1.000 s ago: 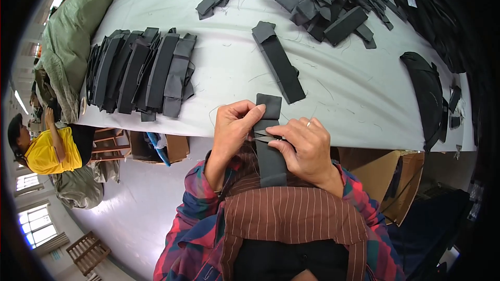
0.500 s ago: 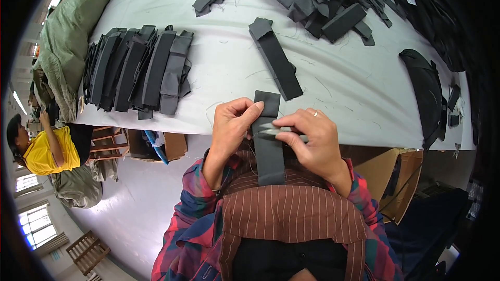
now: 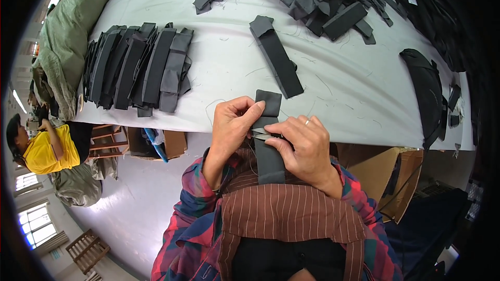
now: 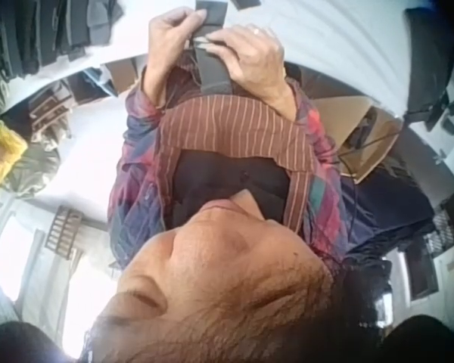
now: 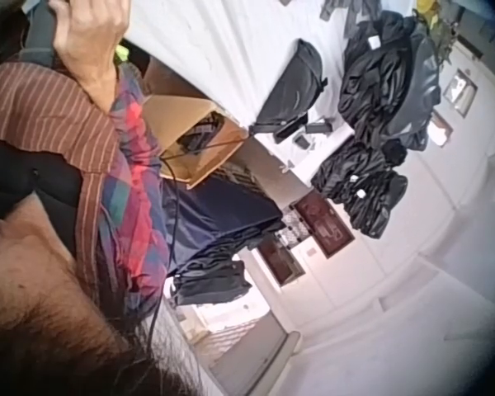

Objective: Inspecting and trimming threads from manufactured fabric components.

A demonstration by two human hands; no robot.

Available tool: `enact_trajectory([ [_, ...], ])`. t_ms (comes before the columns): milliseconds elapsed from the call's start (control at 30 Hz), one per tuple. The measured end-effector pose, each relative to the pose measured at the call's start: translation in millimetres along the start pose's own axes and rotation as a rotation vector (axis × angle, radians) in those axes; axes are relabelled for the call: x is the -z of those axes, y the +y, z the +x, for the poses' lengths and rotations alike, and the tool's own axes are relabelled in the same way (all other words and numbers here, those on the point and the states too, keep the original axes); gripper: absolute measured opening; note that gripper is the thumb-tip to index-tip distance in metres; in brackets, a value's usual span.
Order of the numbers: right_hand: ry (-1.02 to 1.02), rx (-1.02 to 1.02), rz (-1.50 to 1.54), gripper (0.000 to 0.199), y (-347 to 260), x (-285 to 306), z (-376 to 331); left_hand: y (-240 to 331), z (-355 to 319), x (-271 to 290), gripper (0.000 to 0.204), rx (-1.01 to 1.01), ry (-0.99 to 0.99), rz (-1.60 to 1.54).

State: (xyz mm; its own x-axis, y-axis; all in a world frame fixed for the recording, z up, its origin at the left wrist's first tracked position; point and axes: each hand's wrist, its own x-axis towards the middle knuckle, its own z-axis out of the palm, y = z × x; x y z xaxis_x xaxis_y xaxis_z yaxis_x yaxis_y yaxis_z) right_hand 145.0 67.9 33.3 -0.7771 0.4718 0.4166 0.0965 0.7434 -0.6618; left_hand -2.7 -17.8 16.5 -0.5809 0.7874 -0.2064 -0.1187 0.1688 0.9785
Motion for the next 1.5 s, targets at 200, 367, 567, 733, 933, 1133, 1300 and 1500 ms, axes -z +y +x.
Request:
enact_trajectory([
  [200,0.008,-0.028,0.006,0.013,3.3,0.8,-1.7,-0.2,-1.1,0.5,0.028,-0.004,-0.001,-0.027],
  [367,0.116,-0.485,0.581,0.026,13.9,5.5,2.9,1.1,-4.3,2.6,0.012,0.075,-0.060,-0.155],
  [567,0.050,-0.459,0.605,0.022,37.6,4.9,16.2,-12.9,-30.8,-26.3,0.065,0.105,-0.273,-0.334],
  [733,-0.063,-0.325,0.564,0.012,28.4,8.8,5.9,-29.8,-32.6,-18.7,0.054,0.205,-0.052,-0.439],
  [933,0.017,-0.282,0.336,0.015,16.2,2.8,13.7,-29.9,-36.2,-24.0,0.045,0.123,-0.081,-0.450],
  [1133,0.060,-0.309,0.285,0.016,41.7,-1.0,16.2,-27.0,-39.8,-28.7,0.051,0.097,-0.113,-0.371],
  [1300,0.091,-0.295,0.345,0.015,38.2,4.4,24.2,-27.7,-40.0,-26.3,0.052,0.047,-0.104,-0.358],
  [1500,-0.020,-0.252,0.314,0.013,30.5,6.7,11.9,-36.4,-38.0,-28.2,0.038,0.119,-0.034,-0.428],
])
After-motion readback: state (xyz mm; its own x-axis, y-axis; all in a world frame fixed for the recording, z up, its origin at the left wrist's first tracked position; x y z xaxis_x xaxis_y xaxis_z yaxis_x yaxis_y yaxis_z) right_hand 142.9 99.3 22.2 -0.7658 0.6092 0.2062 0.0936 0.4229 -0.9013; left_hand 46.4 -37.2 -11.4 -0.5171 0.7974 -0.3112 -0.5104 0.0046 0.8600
